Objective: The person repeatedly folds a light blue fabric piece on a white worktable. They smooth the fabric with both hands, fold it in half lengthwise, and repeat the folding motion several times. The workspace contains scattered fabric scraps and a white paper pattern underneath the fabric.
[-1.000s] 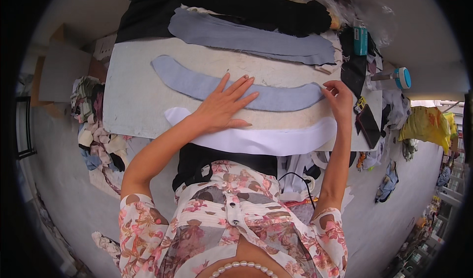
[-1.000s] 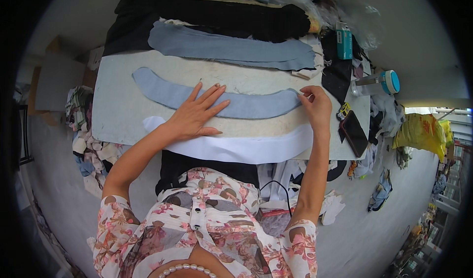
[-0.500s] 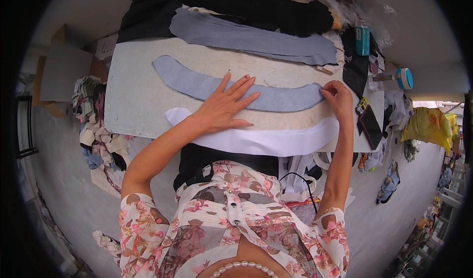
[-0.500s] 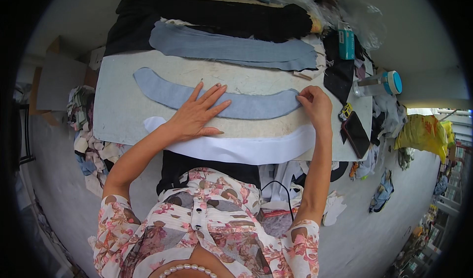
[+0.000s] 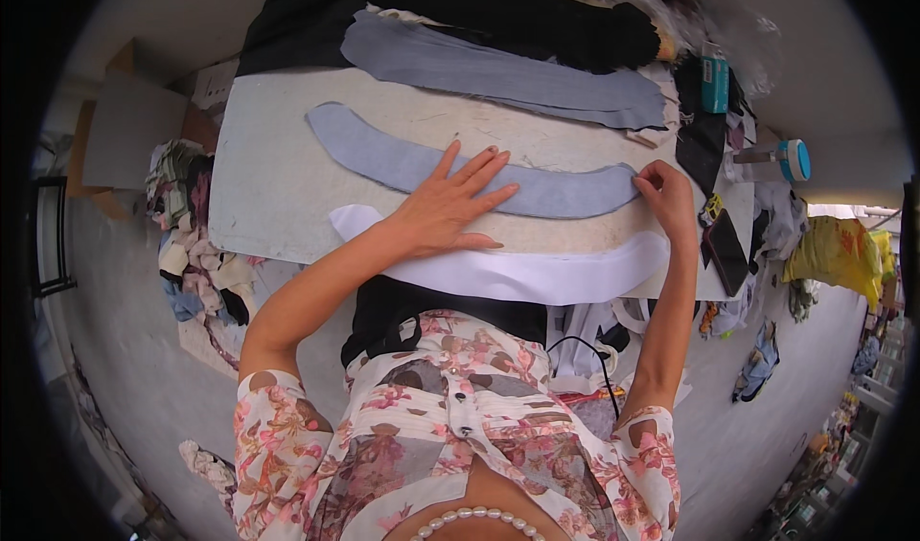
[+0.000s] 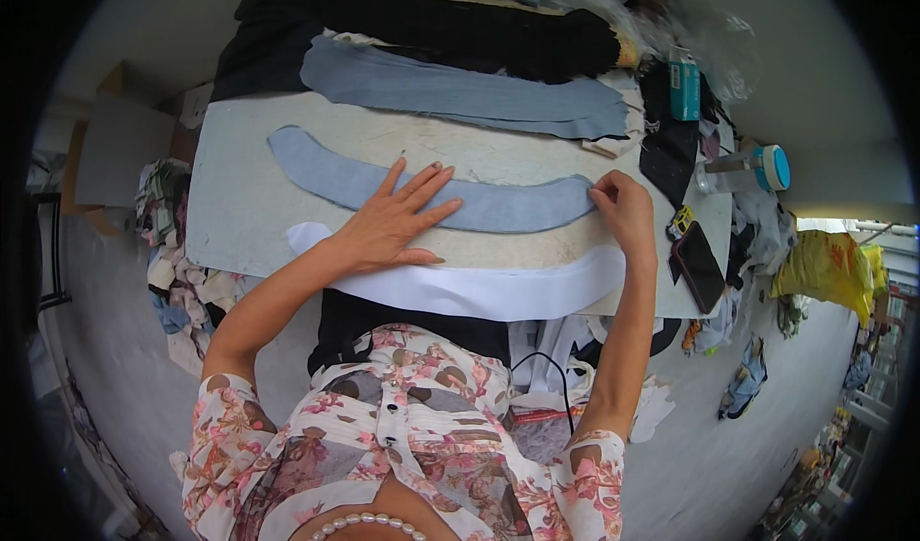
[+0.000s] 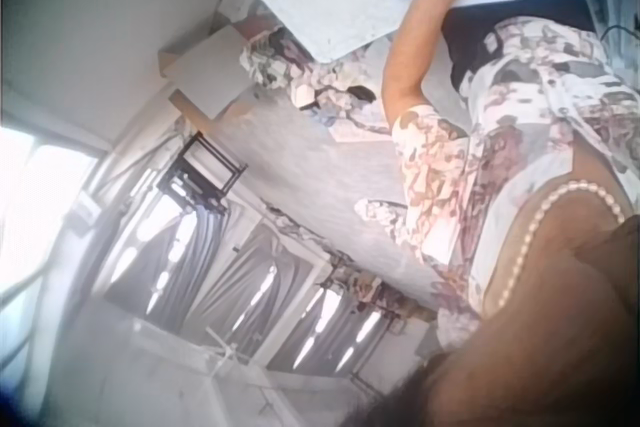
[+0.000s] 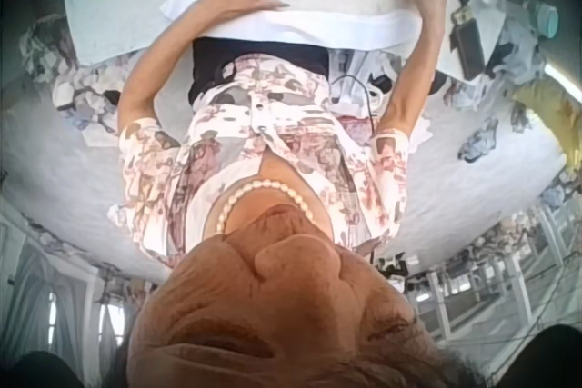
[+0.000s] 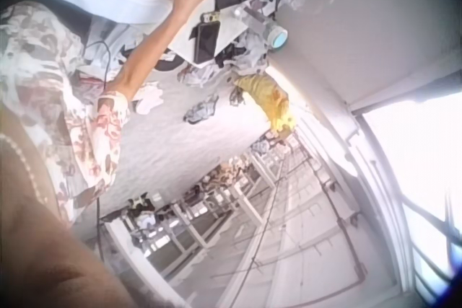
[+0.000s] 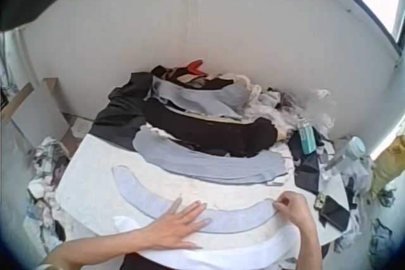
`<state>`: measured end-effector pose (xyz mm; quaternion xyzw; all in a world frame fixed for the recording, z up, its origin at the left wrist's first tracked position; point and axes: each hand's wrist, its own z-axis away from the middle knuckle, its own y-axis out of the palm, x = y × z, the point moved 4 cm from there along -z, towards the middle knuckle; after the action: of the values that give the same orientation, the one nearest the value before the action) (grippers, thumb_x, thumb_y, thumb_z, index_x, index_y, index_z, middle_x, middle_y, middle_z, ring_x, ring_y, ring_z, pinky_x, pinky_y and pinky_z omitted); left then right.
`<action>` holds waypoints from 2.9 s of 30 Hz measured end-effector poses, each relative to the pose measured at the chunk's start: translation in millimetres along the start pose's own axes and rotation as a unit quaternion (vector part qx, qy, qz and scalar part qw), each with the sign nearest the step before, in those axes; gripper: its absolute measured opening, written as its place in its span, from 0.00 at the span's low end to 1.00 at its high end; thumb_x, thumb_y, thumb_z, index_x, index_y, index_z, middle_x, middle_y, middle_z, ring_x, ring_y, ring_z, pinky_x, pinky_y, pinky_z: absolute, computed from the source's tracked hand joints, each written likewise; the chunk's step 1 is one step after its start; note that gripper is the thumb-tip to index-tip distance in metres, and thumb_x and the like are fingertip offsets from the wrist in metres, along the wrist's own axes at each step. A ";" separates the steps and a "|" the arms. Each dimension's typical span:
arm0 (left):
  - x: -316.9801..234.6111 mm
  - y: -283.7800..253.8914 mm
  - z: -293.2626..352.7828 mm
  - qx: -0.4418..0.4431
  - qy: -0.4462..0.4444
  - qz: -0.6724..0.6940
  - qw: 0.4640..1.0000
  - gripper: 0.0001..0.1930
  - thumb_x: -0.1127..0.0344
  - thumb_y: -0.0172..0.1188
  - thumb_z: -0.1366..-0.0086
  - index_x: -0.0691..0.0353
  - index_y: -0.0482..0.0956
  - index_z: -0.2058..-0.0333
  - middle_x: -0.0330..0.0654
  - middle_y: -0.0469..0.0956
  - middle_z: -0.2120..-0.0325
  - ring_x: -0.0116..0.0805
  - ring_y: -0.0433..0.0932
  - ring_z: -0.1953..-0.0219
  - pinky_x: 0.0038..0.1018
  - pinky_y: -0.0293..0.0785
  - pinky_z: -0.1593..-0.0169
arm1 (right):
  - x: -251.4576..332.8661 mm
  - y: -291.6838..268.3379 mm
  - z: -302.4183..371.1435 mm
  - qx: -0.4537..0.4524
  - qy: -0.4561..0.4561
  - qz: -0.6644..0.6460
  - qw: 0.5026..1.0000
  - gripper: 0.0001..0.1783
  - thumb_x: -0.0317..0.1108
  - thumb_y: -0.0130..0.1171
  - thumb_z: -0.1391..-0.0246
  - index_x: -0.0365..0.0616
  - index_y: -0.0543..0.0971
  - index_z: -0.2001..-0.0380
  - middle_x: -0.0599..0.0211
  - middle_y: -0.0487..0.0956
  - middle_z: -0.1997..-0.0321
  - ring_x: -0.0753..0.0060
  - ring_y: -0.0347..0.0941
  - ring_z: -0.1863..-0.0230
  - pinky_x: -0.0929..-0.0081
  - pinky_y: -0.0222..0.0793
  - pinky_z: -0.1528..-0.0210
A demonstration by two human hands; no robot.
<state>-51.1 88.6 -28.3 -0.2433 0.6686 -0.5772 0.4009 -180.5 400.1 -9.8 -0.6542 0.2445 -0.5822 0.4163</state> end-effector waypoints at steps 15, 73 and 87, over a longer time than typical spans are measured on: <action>0.8 0.8 2.6 -0.009 0.023 0.017 1.000 0.41 0.31 0.46 0.39 0.49 0.59 0.34 0.50 0.43 0.30 0.45 0.39 0.27 0.53 0.28 0.29 | 23.2 26.6 -7.0 0.089 0.128 -0.205 0.966 0.19 0.42 0.55 0.39 0.38 0.76 0.76 0.74 0.70 0.86 0.83 0.62 0.89 0.81 0.54 0.88; 119.1 -130.9 -21.0 -0.467 -0.171 0.646 0.579 0.07 0.69 0.64 0.39 0.60 0.79 0.62 0.35 0.82 0.66 0.21 0.79 0.66 0.19 0.75 0.62 | 196.0 62.5 -126.3 0.272 -0.206 -0.247 0.907 0.25 0.34 0.70 0.56 0.36 0.76 0.54 0.72 0.77 0.62 0.80 0.71 0.62 0.80 0.68 0.58; 62.8 -126.6 0.3 -0.380 -0.168 0.712 0.567 0.15 0.69 0.64 0.39 0.69 0.75 0.56 0.41 0.81 0.68 0.28 0.80 0.69 0.26 0.80 0.65 | 81.7 -97.8 37.8 0.146 -0.029 -0.289 0.946 0.19 0.32 0.72 0.60 0.48 0.69 0.72 0.83 0.70 0.76 0.92 0.65 0.76 0.91 0.58 0.73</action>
<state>-103.4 11.7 78.1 0.0885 0.7036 0.2532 0.6580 -143.6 396.4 117.9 -0.6453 -0.0548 -0.6880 0.3276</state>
